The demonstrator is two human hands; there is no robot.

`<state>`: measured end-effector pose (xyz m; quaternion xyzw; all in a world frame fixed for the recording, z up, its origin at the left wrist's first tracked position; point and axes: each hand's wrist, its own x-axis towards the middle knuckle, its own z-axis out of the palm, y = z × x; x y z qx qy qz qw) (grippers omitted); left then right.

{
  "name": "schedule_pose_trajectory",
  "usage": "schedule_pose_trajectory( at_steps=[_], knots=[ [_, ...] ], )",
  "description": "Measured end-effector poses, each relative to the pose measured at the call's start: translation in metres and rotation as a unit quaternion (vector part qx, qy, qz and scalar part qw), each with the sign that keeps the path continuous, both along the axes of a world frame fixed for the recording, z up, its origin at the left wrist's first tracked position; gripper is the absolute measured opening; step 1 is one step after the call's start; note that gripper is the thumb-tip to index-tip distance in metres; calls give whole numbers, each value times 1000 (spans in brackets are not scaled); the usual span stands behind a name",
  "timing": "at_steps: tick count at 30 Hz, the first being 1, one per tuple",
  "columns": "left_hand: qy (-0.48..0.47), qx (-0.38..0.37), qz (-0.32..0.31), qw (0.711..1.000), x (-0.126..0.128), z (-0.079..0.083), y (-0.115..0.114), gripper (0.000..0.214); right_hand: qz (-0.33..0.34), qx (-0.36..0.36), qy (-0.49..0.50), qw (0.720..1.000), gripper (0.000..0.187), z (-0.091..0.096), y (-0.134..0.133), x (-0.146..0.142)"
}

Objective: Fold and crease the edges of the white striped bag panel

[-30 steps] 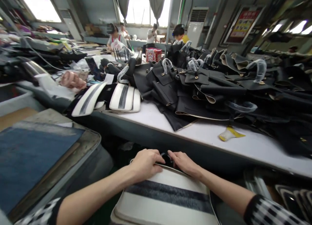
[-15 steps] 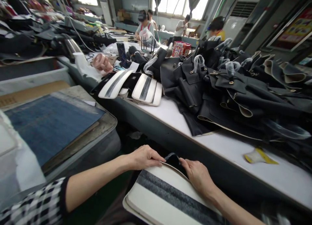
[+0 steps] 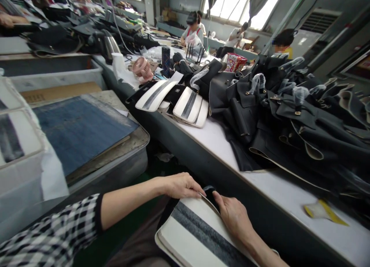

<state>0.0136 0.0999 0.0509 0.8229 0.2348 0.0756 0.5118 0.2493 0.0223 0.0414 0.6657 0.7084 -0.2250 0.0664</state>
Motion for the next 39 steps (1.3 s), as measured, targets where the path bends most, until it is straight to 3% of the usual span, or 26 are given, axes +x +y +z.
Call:
schedule_pose_trajectory(
  at_steps=[12, 17, 20, 24, 27, 29, 33, 39],
  knots=[
    [18, 4, -4, 1000, -3, 6, -1, 23, 2, 11, 14, 1000, 82, -2, 12, -35],
    [15, -66, -13, 998, -3, 5, 5, 23, -4, 14, 25, 1000, 83, 2, 13, -41],
    [20, -153, 19, 988, -8, -9, 11, 45, -6, 10, 35, 999, 84, 3, 12, -40],
    [90, -255, 147, 952, -17, -51, 8, 79, -19, 1, 41, 999, 84, 3, 14, -39],
    [155, -306, 190, 920, -13, -84, 0, 54, -29, -11, 43, 999, 84, 3, 14, -38],
    [161, -326, 210, 908, -3, -97, -6, 36, -31, -17, 44, 998, 85, 4, 15, -38],
    [100, -334, 249, 903, 11, -101, -16, 31, -30, -33, 41, 998, 86, 4, 16, -38],
    [0, -333, 282, 900, -2, -89, -35, 39, -28, -53, 44, 997, 86, 0, 18, -36]
  ],
)
